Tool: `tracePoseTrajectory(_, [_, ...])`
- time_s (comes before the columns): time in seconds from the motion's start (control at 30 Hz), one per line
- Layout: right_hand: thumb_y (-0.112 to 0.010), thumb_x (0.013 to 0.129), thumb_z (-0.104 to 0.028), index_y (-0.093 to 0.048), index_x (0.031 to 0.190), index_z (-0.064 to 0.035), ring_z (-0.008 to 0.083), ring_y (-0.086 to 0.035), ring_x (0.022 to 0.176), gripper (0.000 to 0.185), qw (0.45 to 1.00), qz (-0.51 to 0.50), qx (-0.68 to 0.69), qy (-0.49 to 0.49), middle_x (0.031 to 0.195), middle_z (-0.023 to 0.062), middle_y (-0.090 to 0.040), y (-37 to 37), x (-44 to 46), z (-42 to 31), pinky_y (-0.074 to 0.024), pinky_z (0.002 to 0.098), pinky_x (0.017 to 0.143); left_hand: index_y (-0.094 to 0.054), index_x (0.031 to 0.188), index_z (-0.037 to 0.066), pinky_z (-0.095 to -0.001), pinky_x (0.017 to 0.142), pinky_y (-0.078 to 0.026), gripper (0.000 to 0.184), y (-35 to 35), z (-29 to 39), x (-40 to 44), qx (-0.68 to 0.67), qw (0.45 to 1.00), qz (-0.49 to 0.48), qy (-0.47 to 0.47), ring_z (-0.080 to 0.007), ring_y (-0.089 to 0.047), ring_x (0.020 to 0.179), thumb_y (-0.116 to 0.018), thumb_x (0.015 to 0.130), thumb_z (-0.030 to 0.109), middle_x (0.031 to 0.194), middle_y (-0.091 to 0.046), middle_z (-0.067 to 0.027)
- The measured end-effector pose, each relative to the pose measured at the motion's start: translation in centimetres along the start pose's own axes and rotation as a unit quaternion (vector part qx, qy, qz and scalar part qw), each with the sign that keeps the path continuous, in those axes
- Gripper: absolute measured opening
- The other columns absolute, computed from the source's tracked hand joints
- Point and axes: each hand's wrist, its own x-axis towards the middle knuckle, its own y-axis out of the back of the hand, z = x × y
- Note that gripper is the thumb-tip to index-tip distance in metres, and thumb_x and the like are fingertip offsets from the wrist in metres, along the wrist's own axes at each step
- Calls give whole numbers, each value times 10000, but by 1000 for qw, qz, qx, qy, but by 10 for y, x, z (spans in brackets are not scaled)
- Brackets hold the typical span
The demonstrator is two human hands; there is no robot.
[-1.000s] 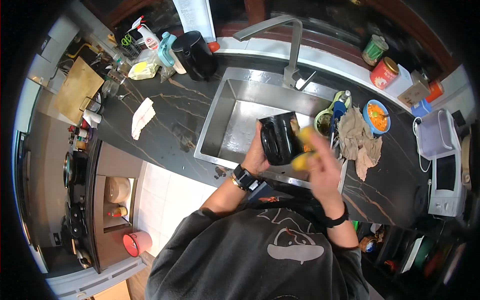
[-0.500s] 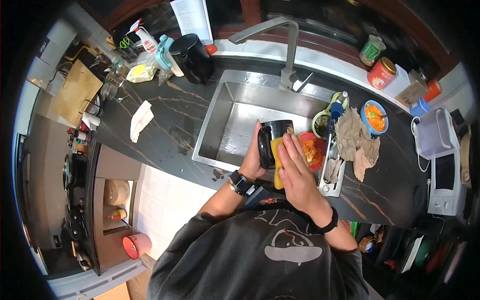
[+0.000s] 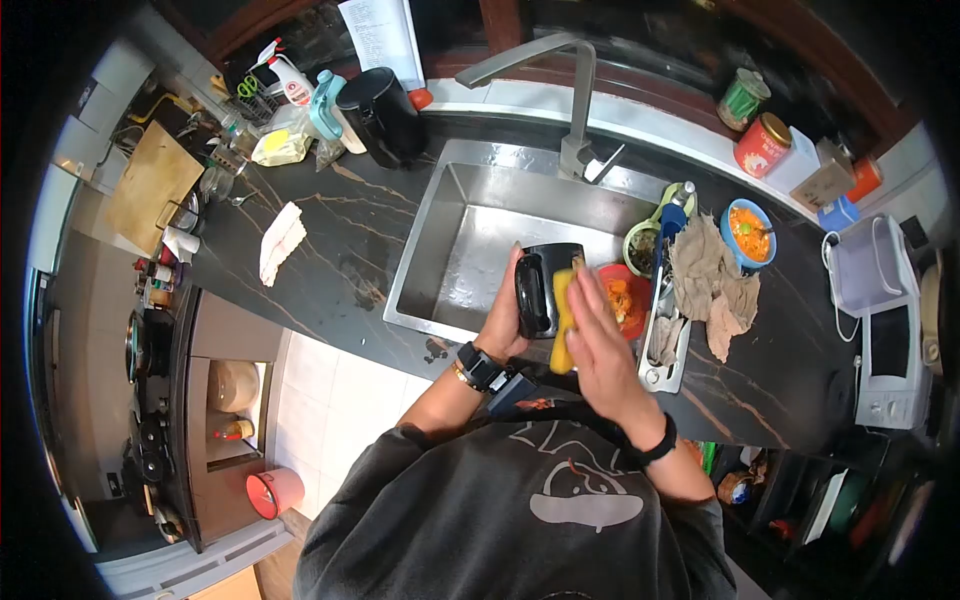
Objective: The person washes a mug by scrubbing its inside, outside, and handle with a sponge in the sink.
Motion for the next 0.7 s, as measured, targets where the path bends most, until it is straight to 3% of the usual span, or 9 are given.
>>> tracePoseTrajectory(0.2, [-436,949,-88,-337,1396,23,365,-243,1380,471,997,21,57,-41,1481,218,-264,13,25,8,-217,400,1118,-540,1230,59,-308,893,-499,610,-7,-5,-6,-46,999,-11,23,-169,-630,982,-356,946,566,1123,-629,-78])
tracePoseTrajectory(0.33, [-482,915,-66,-370,1373,38,378,-276,1362,483,999,-20,-30,33,1461,217,-301,-2,-5,-6,-244,430,1106,-526,1241,50,-314,917,-481,599,1,0,-4,-36,999,-15,0,-171,-618,1005,-351,957,547,1146,-618,-86])
tracePoseTrajectory(0.4, [-491,904,-54,-380,1362,44,383,-284,1356,481,998,-22,-36,36,1454,218,-310,-6,-2,-8,-258,434,1100,-527,1234,47,-308,906,-482,584,9,-1,-1,52,999,-11,13,-160,-614,997,-349,964,533,1145,-615,-72])
tracePoseTrajectory(0.53, [-466,904,-28,-400,1339,55,392,-295,1346,447,997,6,-73,-2,1441,228,-324,1,25,-5,-276,439,1088,-492,1280,61,-346,945,-463,655,-2,-10,1,76,997,20,1,-202,-583,1079,-315,943,594,1219,-578,-105])
tracePoseTrajectory(0.63, [-453,903,-8,-429,1309,66,391,-302,1345,413,996,29,-80,0,1429,228,-345,2,17,-7,-273,441,1089,-522,1221,39,-271,812,-510,536,-5,-4,1,77,997,27,-2,-117,-619,912,-362,978,490,1077,-627,-65])
tracePoseTrajectory(0.7, [-537,844,-1,-495,1245,47,358,-339,1329,406,995,-41,-71,51,1402,193,-398,5,0,-9,-315,440,1072,-544,1178,40,-258,785,-514,498,4,2,0,80,996,36,-1,-107,-620,873,-392,976,469,1044,-630,-58])
